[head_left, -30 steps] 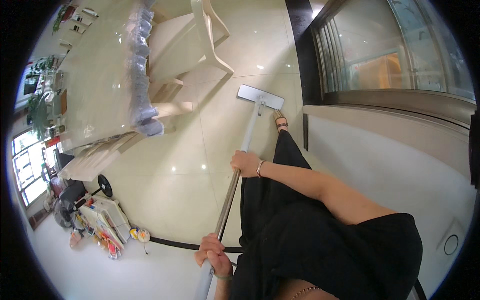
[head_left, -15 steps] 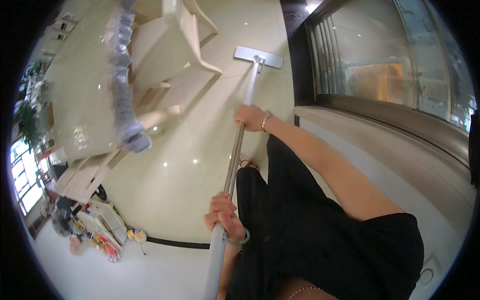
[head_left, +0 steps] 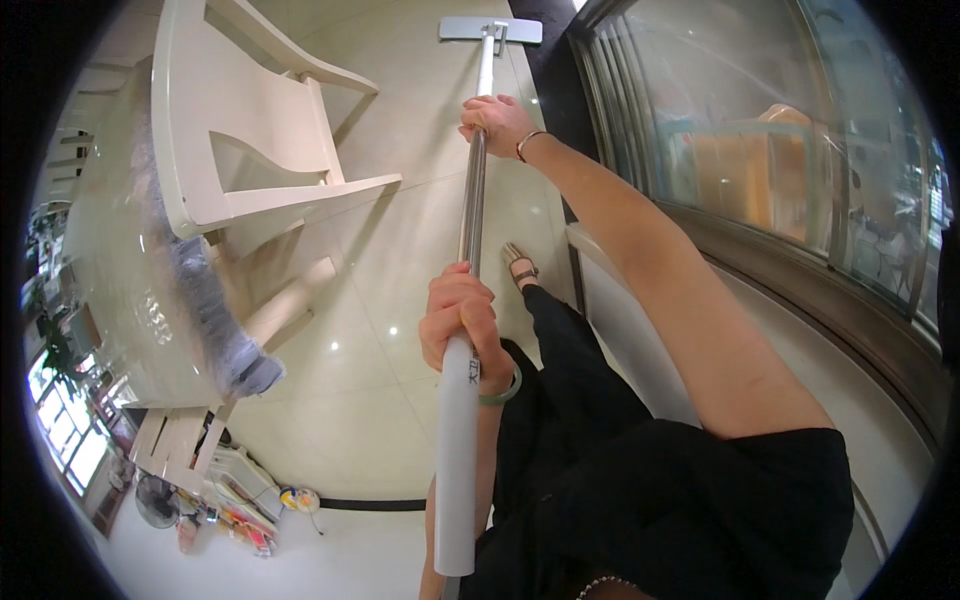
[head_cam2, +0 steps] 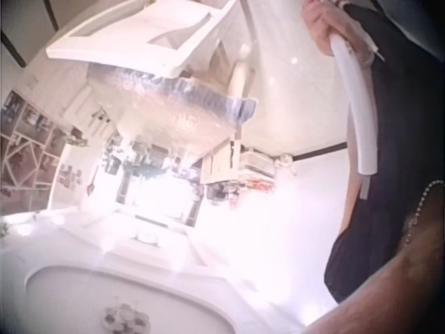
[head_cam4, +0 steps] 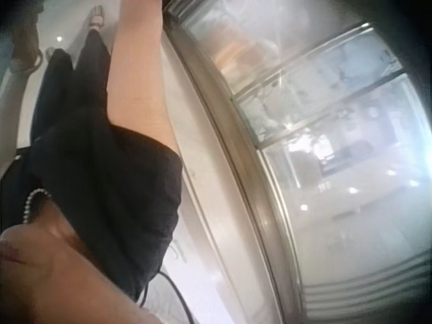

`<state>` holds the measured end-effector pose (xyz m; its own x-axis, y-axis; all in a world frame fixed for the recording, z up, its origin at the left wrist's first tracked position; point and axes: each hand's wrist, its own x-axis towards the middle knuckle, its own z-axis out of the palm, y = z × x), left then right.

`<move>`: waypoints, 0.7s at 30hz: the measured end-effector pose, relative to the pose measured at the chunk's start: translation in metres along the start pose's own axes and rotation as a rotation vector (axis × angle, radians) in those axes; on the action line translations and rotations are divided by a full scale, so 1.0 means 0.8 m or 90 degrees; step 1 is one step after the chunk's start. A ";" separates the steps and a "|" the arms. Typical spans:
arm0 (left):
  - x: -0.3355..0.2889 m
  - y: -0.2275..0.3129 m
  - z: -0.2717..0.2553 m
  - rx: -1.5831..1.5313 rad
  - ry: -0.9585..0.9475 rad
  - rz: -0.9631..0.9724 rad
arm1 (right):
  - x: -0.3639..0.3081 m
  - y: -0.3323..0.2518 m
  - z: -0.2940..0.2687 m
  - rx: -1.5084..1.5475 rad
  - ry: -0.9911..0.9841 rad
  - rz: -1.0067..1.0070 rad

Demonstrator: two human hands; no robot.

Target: The person mops a tiled floor in a home entryway using a flat mop. They systematically clean the area near a shoe rack and a cabinet, moving the mop back and forth to cover the surface. The person briefly pauses to interact with a wall switch before resuming the mopping task.

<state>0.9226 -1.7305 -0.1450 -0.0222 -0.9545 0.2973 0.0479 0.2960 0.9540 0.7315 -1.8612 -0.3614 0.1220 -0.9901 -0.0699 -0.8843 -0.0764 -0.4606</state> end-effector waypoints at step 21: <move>-0.169 0.192 -0.177 -0.040 -0.208 -0.081 | -0.310 -0.216 0.043 0.229 0.146 0.130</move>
<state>1.0748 -1.5613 -0.0444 -0.3495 -0.9188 0.1835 0.0853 0.1638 0.9828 0.8692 -1.5981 -0.2951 -0.1772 -0.9841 -0.0125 -0.6625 0.1287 -0.7379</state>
